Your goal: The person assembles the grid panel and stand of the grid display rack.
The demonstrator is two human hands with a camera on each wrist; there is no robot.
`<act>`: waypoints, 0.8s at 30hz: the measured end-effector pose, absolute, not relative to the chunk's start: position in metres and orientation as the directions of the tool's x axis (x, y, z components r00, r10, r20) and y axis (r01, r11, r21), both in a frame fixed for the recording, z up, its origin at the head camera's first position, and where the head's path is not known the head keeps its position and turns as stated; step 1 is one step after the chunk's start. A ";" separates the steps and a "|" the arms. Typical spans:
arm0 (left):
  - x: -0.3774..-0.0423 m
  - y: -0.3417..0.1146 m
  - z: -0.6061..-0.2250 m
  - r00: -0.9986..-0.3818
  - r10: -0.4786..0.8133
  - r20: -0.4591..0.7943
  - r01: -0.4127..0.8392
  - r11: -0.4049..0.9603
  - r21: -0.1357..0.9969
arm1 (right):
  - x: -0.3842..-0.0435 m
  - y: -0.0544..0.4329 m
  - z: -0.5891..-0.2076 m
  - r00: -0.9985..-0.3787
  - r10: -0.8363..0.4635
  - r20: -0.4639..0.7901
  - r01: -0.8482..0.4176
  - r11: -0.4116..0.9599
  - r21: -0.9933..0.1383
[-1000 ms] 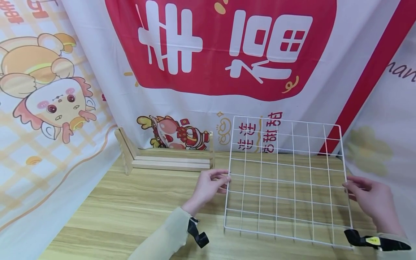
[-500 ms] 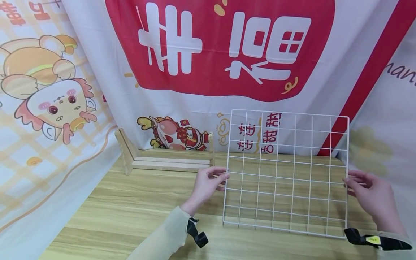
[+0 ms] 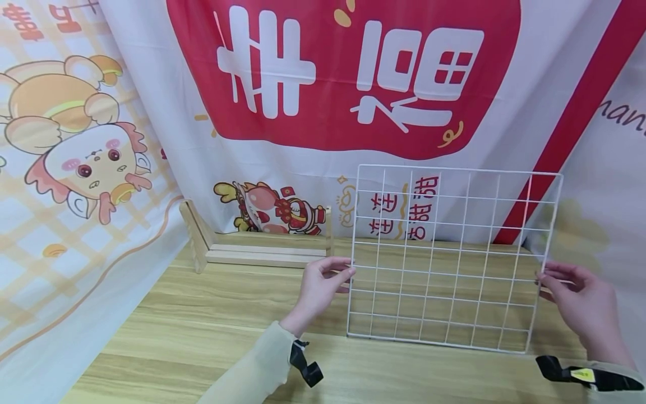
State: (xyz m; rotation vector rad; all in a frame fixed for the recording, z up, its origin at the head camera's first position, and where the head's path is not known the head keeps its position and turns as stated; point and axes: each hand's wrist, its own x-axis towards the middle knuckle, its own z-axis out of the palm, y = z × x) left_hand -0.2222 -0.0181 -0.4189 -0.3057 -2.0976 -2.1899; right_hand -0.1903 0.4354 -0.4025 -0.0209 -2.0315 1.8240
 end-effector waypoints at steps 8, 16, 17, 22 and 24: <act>-0.220 -0.020 -0.418 -0.968 0.063 0.243 0.241 -0.044 0.970 | -0.191 0.433 -0.400 -0.899 0.252 0.359 -0.397 -0.116 -0.911; -0.220 -0.022 -0.419 -0.962 0.060 0.266 0.265 -0.023 0.964 | -0.192 0.431 -0.400 -0.886 0.250 0.389 -0.431 -0.142 -0.891; -0.220 -0.022 -0.419 -0.960 0.060 0.273 0.272 -0.025 0.962 | -0.192 0.430 -0.400 -0.883 0.248 0.398 -0.440 -0.145 -0.886; -0.221 -0.023 -0.420 -0.952 0.056 0.299 0.298 -0.024 0.954 | -0.193 0.428 -0.401 -0.866 0.256 0.431 -0.473 -0.134 -0.871; -0.221 -0.024 -0.421 -0.951 0.054 0.305 0.305 -0.021 0.952 | -0.193 0.427 -0.402 -0.858 0.263 0.441 -0.485 -0.136 -0.864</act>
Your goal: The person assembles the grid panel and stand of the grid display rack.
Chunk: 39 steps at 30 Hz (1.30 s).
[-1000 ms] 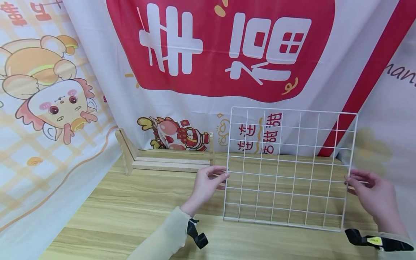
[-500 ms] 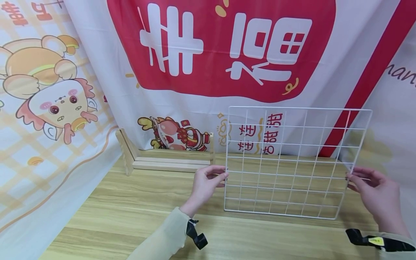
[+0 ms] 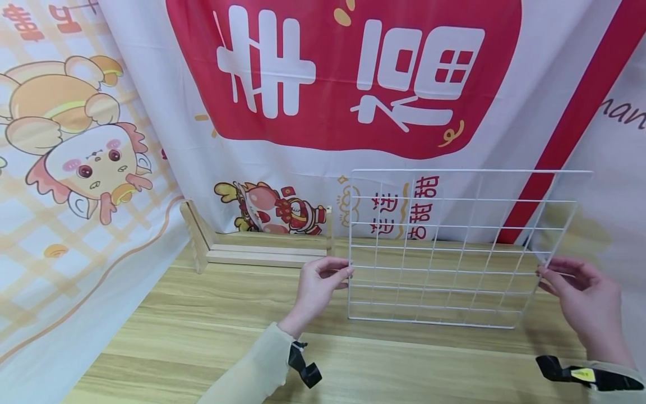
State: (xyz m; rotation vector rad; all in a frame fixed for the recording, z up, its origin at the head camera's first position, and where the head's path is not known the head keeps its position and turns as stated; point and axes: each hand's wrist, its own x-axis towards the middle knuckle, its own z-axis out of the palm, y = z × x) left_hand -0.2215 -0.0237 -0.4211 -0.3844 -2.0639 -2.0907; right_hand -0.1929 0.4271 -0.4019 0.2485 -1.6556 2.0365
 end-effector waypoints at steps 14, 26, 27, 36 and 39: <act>-0.220 -0.023 -0.420 -0.921 0.055 0.385 0.386 0.003 0.923 | -0.191 0.427 -0.406 -0.841 0.292 0.456 -0.521 -0.209 -0.827; -0.219 -0.024 -0.419 -0.907 0.067 0.415 0.416 -0.006 0.909 | -0.188 0.424 -0.407 -0.835 0.324 0.445 -0.519 -0.193 -0.833; -0.219 -0.024 -0.419 -0.907 0.065 0.416 0.417 -0.003 0.909 | -0.189 0.423 -0.407 -0.832 0.328 0.448 -0.523 -0.193 -0.830; -0.220 -0.025 -0.417 -0.892 0.067 0.446 0.448 0.024 0.893 | -0.192 0.422 -0.395 -0.798 0.462 0.387 -0.453 -0.038 -0.891; -0.221 -0.026 -0.415 -0.885 0.071 0.459 0.462 0.026 0.886 | -0.194 0.420 -0.384 -0.717 0.568 0.404 -0.388 0.156 -0.908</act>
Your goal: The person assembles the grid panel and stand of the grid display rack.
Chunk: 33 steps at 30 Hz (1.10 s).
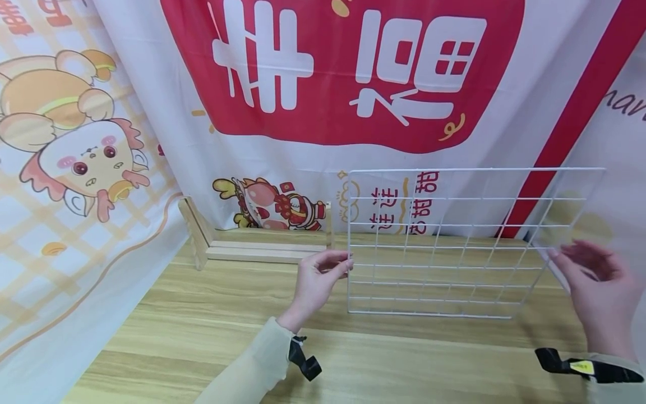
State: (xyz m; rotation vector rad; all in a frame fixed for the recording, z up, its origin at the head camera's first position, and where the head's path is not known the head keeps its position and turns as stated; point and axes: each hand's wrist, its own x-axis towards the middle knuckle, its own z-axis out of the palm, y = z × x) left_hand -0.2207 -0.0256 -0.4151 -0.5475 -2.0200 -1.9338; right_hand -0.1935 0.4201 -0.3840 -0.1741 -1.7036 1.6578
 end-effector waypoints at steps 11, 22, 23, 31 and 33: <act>-0.221 -0.027 -0.414 -0.879 0.086 0.470 0.474 0.037 0.880 | -0.182 0.391 -0.343 -0.649 0.503 0.571 -0.379 0.437 -0.816; -0.221 -0.028 -0.416 -0.875 0.101 0.473 0.480 0.050 0.876 | -0.169 0.354 -0.311 -0.743 0.417 0.524 -0.415 0.328 -0.849; -0.221 -0.028 -0.416 -0.873 0.102 0.476 0.483 0.051 0.874 | -0.169 0.352 -0.310 -0.752 0.399 0.524 -0.409 0.341 -0.846; -0.223 -0.027 -0.420 -0.868 0.100 0.486 0.492 0.052 0.869 | -0.163 0.343 -0.313 -0.827 0.296 0.478 -0.402 0.281 -0.871; -0.223 -0.027 -0.420 -0.867 0.098 0.489 0.495 0.051 0.867 | -0.162 0.341 -0.314 -0.847 0.292 0.444 -0.340 0.345 -0.875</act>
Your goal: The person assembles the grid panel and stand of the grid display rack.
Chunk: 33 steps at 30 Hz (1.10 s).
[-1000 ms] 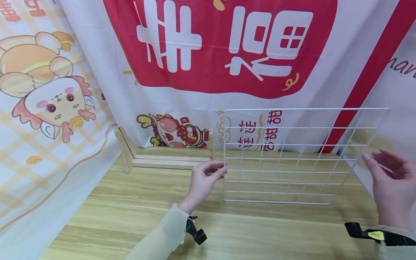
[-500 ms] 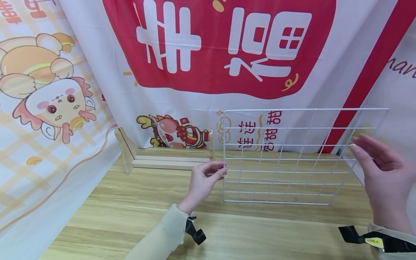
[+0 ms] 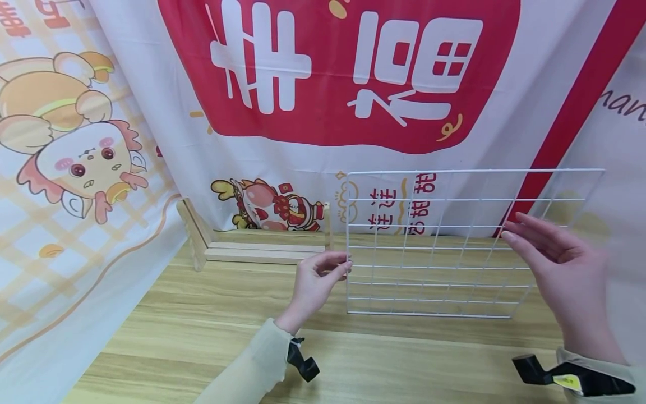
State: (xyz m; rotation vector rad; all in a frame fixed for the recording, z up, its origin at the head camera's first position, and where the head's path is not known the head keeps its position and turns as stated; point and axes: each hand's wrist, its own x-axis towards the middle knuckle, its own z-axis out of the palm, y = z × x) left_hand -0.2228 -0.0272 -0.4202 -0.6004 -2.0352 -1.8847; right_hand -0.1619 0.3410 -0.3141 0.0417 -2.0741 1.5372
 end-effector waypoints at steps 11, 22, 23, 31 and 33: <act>-0.222 -0.028 -0.420 -0.860 0.092 0.502 0.508 0.047 0.860 | -0.168 0.325 -0.322 -0.913 0.183 0.365 -0.250 0.456 -0.854; -0.221 -0.027 -0.419 -0.861 0.093 0.500 0.505 0.041 0.862 | -0.180 0.311 -0.320 -0.937 0.160 0.310 -0.205 0.465 -0.861; -0.221 -0.027 -0.419 -0.861 0.093 0.499 0.505 0.041 0.862 | -0.182 0.311 -0.320 -0.938 0.156 0.311 -0.210 0.459 -0.863; -0.221 -0.027 -0.420 -0.860 0.088 0.502 0.507 0.037 0.861 | -0.190 0.311 -0.324 -0.933 0.148 0.328 -0.234 0.445 -0.864; -0.221 -0.027 -0.420 -0.863 0.086 0.498 0.503 0.035 0.864 | -0.191 0.312 -0.324 -0.935 0.150 0.320 -0.223 0.453 -0.863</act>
